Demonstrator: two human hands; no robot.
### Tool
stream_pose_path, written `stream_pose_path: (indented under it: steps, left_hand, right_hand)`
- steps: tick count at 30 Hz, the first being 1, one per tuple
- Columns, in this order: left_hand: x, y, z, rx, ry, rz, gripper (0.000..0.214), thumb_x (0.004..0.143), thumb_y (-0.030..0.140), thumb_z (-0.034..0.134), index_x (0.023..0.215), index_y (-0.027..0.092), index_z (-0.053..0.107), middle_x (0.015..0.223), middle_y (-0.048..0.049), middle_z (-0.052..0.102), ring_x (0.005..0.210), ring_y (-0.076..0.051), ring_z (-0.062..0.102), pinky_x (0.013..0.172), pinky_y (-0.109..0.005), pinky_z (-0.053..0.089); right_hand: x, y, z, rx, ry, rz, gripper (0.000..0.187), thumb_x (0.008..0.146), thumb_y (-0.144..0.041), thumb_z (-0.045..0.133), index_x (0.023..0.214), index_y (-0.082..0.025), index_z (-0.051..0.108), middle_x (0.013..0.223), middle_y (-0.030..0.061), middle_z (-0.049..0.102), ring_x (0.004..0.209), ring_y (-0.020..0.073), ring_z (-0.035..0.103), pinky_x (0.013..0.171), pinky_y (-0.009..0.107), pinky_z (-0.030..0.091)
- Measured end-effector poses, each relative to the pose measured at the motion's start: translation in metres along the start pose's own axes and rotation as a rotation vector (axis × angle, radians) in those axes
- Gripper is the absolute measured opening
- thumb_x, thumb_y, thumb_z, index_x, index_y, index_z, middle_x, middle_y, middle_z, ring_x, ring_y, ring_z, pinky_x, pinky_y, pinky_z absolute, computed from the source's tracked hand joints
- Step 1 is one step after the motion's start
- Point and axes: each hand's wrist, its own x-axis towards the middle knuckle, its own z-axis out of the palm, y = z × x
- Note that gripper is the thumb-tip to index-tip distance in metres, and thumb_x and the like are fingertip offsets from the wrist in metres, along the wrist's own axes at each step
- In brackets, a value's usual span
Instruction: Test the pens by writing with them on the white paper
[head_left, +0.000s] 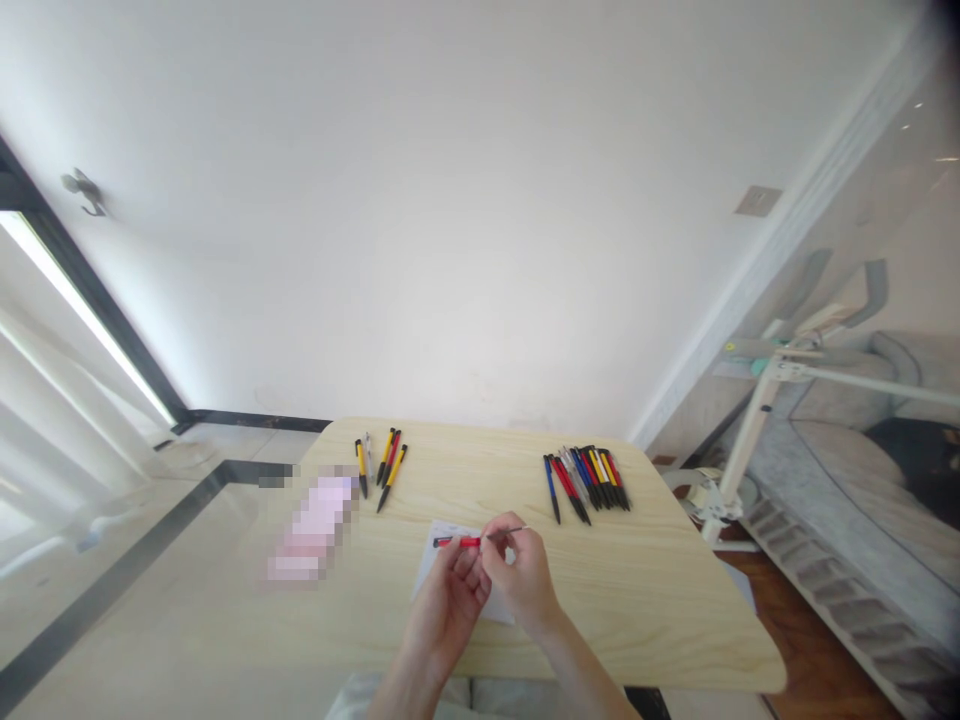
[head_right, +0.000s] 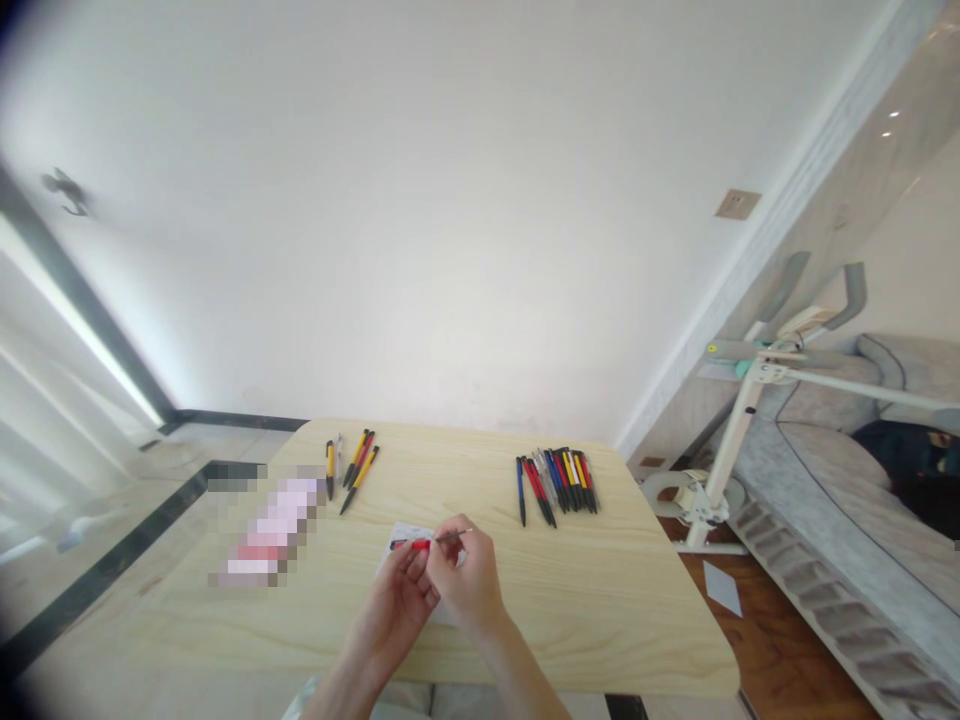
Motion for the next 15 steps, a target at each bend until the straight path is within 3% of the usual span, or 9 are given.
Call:
stream_pose_path:
  steps: [5, 7, 10, 13, 15]
  left_hand:
    - [-0.001, 0.021, 0.003, -0.036, 0.051, 0.047, 0.006, 0.075, 0.013, 0.053, 0.072, 0.013, 0.059, 0.066, -0.0028, 0.063, 0.062, -0.011, 0.060, 0.059, -0.023, 0.048]
    - [-0.001, 0.038, 0.005, -0.126, 0.091, 0.087, 0.008, 0.076, 0.012, 0.052, 0.071, 0.013, 0.058, 0.062, -0.0010, 0.061, 0.061, -0.010, 0.059, 0.058, -0.021, 0.047]
    - [0.000, 0.057, 0.004, -0.193, 0.114, 0.151, 0.010, 0.076, 0.012, 0.049, 0.071, 0.014, 0.057, 0.061, -0.0001, 0.060, 0.060, -0.009, 0.058, 0.057, -0.021, 0.046]
    - [0.003, 0.060, 0.001, -0.169, 0.131, 0.137, 0.009, 0.075, 0.013, 0.050, 0.069, 0.015, 0.056, 0.062, 0.0001, 0.060, 0.062, -0.010, 0.059, 0.059, -0.024, 0.046]
    - [0.004, 0.057, 0.000, -0.147, 0.143, 0.106, 0.008, 0.074, 0.013, 0.052, 0.068, 0.016, 0.056, 0.061, 0.0004, 0.061, 0.065, -0.012, 0.060, 0.063, -0.028, 0.047]
  right_hand:
    - [0.002, -0.003, -0.021, -0.209, -0.187, 0.030, 0.019, 0.066, -0.020, 0.059, 0.084, -0.019, 0.057, 0.072, -0.0019, 0.057, 0.059, 0.0105, 0.050, 0.054, 0.020, 0.040]
    - [-0.003, 0.005, -0.037, -0.275, -0.159, 0.110, 0.020, 0.071, -0.024, 0.055, 0.091, -0.020, 0.055, 0.076, -0.0012, 0.057, 0.054, 0.0098, 0.049, 0.050, 0.021, 0.039]
    - [-0.017, 0.025, -0.056, -0.450, -0.155, 0.196, 0.016, 0.075, -0.030, 0.052, 0.087, -0.021, 0.056, 0.063, -0.0028, 0.055, 0.049, 0.0117, 0.048, 0.048, 0.022, 0.037]
    - [-0.029, 0.034, -0.057, -0.632, -0.164, 0.202, 0.019, 0.074, -0.029, 0.054, 0.092, -0.022, 0.055, 0.059, -0.0030, 0.055, 0.053, 0.0145, 0.051, 0.051, 0.024, 0.037]
    - [-0.030, 0.030, -0.048, -0.705, -0.152, 0.164, 0.021, 0.075, -0.026, 0.054, 0.095, -0.022, 0.055, 0.068, -0.0005, 0.058, 0.060, 0.0156, 0.054, 0.056, 0.025, 0.039]
